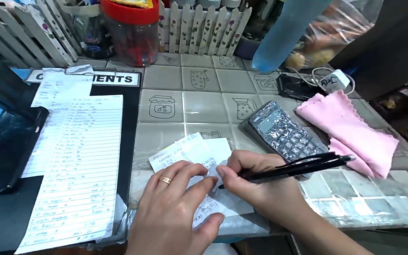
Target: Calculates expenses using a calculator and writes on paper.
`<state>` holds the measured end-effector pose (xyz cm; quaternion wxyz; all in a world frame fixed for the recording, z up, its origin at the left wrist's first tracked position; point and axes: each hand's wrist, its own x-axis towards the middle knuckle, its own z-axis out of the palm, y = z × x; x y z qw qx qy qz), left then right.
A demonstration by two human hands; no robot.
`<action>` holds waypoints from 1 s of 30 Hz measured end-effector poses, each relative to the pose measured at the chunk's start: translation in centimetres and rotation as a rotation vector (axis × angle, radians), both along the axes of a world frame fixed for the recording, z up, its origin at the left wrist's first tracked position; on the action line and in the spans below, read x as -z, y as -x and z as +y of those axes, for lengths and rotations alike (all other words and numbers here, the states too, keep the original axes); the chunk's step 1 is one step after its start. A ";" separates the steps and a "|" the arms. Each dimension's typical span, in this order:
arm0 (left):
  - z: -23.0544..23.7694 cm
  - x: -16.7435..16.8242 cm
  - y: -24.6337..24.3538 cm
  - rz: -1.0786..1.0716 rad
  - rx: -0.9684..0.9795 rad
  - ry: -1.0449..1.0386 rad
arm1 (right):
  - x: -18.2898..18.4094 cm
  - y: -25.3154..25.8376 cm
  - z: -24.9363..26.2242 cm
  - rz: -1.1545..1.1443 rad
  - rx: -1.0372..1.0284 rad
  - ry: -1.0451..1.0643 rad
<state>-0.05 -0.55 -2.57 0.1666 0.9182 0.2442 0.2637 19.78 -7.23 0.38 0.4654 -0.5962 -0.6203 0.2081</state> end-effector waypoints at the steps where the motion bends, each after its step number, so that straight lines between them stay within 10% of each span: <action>1: 0.0 0.0 0.0 0.001 0.001 -0.003 | 0.0 0.0 0.0 -0.008 -0.003 -0.007; 30: 0.1 -0.2 0.0 0.026 0.015 -0.009 | -0.1 -0.6 -0.6 0.025 0.021 0.028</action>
